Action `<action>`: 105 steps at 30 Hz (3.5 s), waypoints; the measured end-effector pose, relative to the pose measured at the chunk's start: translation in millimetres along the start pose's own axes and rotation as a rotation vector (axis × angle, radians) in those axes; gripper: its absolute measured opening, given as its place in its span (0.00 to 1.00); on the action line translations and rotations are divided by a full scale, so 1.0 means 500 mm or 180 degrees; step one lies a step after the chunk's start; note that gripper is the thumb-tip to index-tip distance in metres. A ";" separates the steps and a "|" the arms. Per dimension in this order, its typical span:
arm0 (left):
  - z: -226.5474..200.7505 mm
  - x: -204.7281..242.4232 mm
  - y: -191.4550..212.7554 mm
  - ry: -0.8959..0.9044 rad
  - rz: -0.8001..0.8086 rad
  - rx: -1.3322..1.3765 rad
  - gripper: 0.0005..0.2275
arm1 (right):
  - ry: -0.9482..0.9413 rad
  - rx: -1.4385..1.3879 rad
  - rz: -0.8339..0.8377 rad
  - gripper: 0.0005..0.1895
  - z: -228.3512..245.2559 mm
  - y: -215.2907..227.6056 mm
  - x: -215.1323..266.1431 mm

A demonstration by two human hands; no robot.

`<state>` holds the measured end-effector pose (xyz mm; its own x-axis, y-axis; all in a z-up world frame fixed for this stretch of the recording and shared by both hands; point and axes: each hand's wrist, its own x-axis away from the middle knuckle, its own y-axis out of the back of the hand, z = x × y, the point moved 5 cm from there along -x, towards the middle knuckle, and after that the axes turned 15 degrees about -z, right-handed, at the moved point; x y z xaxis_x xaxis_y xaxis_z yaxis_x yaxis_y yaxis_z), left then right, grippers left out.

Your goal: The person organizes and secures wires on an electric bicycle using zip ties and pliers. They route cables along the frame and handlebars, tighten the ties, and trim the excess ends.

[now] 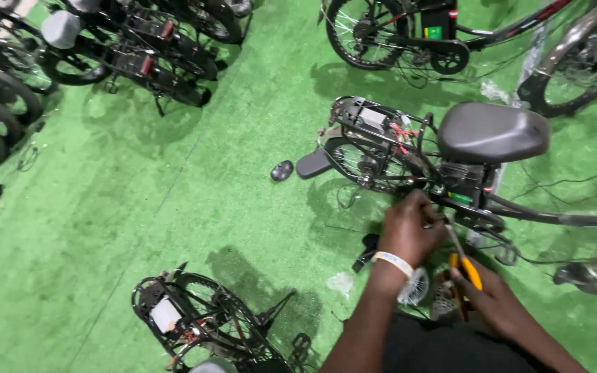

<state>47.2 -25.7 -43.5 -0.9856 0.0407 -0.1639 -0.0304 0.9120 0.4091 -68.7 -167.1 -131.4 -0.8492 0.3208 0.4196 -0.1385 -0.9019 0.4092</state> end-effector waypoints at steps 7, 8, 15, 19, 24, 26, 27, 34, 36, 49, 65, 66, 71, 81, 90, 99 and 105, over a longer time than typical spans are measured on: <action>0.021 -0.010 -0.001 -0.0108 -0.0145 -0.0008 0.09 | -0.0606 -0.0467 -0.0011 0.19 0.021 -0.026 -0.003; 0.023 -0.006 -0.005 -0.0006 -0.0045 -0.0036 0.08 | -0.0467 -0.0449 0.0012 0.18 0.006 -0.029 -0.011; 0.045 -0.046 -0.073 -0.0822 0.0115 0.0107 0.07 | -0.0496 -0.0941 -0.0217 0.17 -0.017 -0.042 -0.045; 0.000 -0.092 -0.066 -0.0616 0.0486 -0.0492 0.06 | -0.0046 -0.0249 -0.0363 0.16 0.086 -0.019 -0.043; -0.009 -0.121 -0.062 -0.0211 0.0554 -0.0474 0.06 | 0.0136 -0.0831 -0.0615 0.16 0.081 -0.033 -0.077; 0.005 -0.130 -0.067 -0.0197 0.0659 -0.0568 0.07 | 0.0280 -0.0794 -0.0725 0.16 0.045 -0.045 -0.112; 0.018 -0.125 -0.089 -0.0161 0.0670 -0.0682 0.07 | 0.0474 -0.0723 -0.0753 0.15 0.010 -0.040 -0.128; -0.003 -0.142 -0.040 -0.0192 0.0401 -0.0585 0.08 | 0.0688 -0.0810 -0.0523 0.14 0.098 -0.030 -0.084; 0.007 -0.139 -0.046 -0.0208 0.0304 -0.0381 0.08 | 0.0313 -0.0314 -0.0571 0.17 0.135 -0.008 -0.059; 0.067 -0.209 -0.086 -0.0953 0.0506 0.0051 0.07 | 0.0437 -0.0300 -0.0329 0.17 0.136 -0.012 -0.130; 0.045 -0.120 -0.066 -0.0107 -0.0006 0.0672 0.10 | 0.0492 -0.0054 -0.0249 0.25 0.152 0.006 -0.072; 0.043 -0.114 -0.063 -0.0049 -0.0044 0.0717 0.10 | 0.0493 -0.0114 -0.0265 0.24 0.158 0.012 -0.061; 0.030 -0.103 -0.057 0.0006 -0.0080 0.0866 0.11 | 0.0731 0.0201 -0.0288 0.20 0.174 0.029 -0.054; 0.028 -0.085 -0.043 0.0015 -0.0169 0.1194 0.12 | 0.0710 0.0106 -0.0264 0.19 0.152 0.027 -0.039; 0.025 -0.082 -0.043 -0.0127 -0.0464 0.1318 0.13 | 0.0357 0.0119 -0.0294 0.26 0.167 0.027 -0.045; 0.012 -0.064 -0.054 -0.0139 -0.0561 0.1354 0.14 | 0.0707 -0.0065 -0.0300 0.25 0.206 0.051 -0.009; 0.001 -0.061 -0.042 -0.0195 -0.0462 0.1338 0.14 | 0.0791 -0.0072 -0.0425 0.18 0.138 0.039 -0.022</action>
<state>77.8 -45.9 -47.7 -0.9641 -0.0875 -0.2507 -0.0851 0.9962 -0.0204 -27.1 -168.4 -71.9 -0.9212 0.3589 0.1506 -0.2664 -0.8635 0.4282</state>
